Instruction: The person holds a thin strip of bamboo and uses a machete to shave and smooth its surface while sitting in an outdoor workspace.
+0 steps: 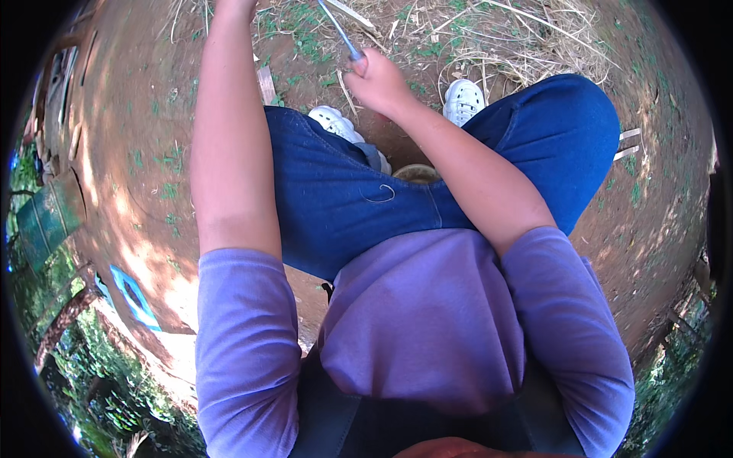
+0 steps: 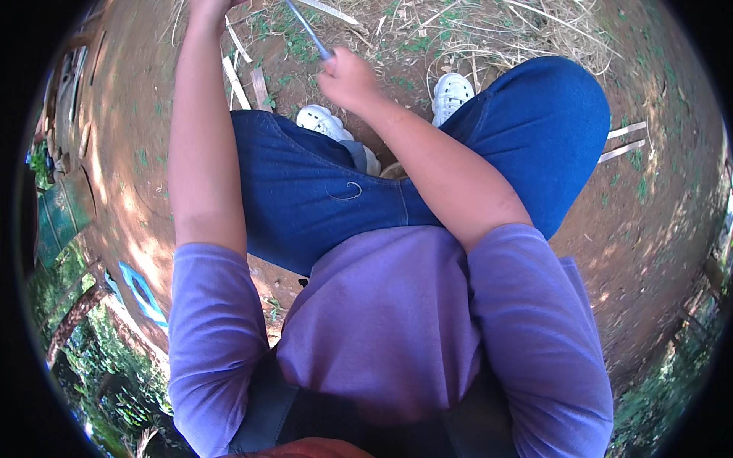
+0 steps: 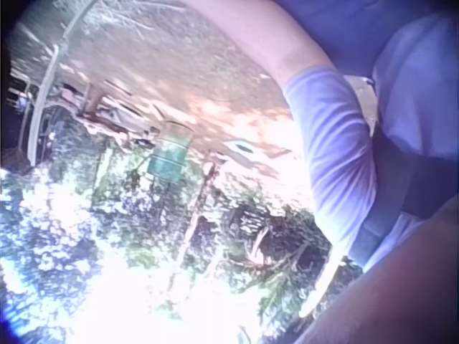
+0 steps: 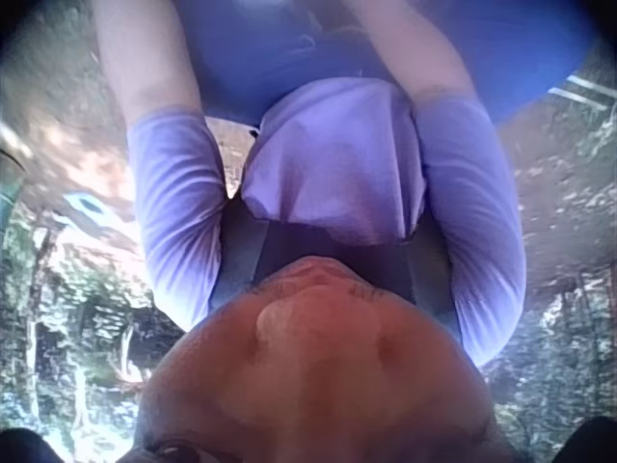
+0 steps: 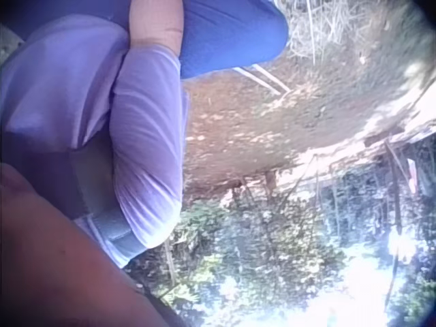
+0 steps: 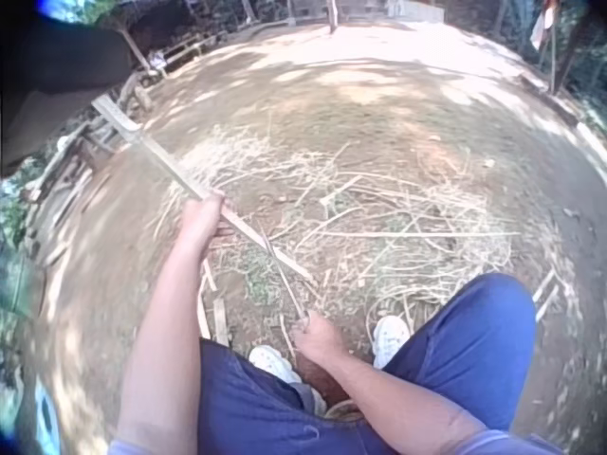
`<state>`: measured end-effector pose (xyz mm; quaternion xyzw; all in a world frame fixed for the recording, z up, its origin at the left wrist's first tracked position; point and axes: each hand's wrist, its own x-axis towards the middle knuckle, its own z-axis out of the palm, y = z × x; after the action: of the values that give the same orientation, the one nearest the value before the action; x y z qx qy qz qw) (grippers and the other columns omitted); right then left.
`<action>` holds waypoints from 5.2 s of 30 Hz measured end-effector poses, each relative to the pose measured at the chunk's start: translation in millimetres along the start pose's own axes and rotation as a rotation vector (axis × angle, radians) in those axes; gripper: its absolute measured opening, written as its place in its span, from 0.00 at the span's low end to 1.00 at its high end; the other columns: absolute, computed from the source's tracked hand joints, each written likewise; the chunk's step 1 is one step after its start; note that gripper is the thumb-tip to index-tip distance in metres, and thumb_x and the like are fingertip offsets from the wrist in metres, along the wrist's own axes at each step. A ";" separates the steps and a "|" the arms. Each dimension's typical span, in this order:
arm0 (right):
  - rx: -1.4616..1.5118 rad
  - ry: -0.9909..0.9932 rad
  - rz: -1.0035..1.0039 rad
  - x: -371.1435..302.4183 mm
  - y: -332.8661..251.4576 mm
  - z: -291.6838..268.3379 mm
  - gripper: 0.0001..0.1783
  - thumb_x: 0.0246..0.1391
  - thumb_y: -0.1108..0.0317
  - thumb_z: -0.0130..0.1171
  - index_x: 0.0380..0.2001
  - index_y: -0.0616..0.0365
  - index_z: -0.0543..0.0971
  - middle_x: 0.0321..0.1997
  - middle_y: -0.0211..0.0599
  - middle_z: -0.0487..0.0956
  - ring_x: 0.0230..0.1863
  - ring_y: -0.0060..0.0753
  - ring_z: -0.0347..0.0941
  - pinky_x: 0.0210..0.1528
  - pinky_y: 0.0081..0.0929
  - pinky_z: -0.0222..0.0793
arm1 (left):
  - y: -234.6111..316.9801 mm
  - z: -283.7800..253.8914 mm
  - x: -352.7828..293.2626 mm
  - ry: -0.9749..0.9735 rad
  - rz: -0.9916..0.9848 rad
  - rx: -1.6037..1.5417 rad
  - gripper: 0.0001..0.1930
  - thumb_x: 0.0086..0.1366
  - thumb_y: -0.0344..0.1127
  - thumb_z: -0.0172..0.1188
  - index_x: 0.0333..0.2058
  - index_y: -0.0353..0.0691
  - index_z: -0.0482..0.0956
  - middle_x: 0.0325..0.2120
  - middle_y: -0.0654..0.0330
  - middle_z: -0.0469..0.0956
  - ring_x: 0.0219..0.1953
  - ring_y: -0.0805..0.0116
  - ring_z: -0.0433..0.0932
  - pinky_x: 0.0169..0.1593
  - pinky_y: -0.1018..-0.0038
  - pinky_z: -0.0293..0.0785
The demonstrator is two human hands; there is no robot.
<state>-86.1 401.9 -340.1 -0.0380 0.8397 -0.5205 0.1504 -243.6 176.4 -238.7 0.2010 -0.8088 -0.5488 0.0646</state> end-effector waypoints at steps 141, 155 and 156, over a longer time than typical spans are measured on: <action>-0.018 0.023 0.297 22.5 47.4 6.0 0.12 0.58 0.62 0.60 0.34 0.62 0.79 0.29 0.45 0.83 0.29 0.43 0.81 0.36 0.40 0.78 | 25.2 45.6 -6.8 0.370 0.259 -0.536 0.16 0.70 0.43 0.57 0.23 0.48 0.68 0.17 0.68 0.64 0.17 0.76 0.65 0.21 0.74 0.61; -0.048 -0.051 0.065 35.8 -13.4 -2.7 0.15 0.58 0.56 0.63 0.35 0.58 0.79 0.28 0.43 0.81 0.30 0.43 0.80 0.37 0.41 0.76 | 22.4 30.7 2.5 0.561 0.125 -0.187 0.21 0.68 0.47 0.55 0.17 0.44 0.69 0.14 0.61 0.71 0.15 0.69 0.69 0.20 0.68 0.61; -0.052 -0.061 0.197 32.7 10.2 3.1 0.15 0.58 0.56 0.62 0.37 0.58 0.81 0.35 0.47 0.84 0.39 0.50 0.82 0.43 0.45 0.77 | 22.6 29.7 0.3 0.560 0.148 -0.232 0.21 0.68 0.47 0.55 0.17 0.44 0.69 0.14 0.62 0.70 0.15 0.69 0.69 0.20 0.68 0.61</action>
<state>-115.4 396.7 -357.4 0.0251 0.8474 -0.4799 0.2256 -259.3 209.0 -229.6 0.2761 -0.7041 -0.5545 0.3473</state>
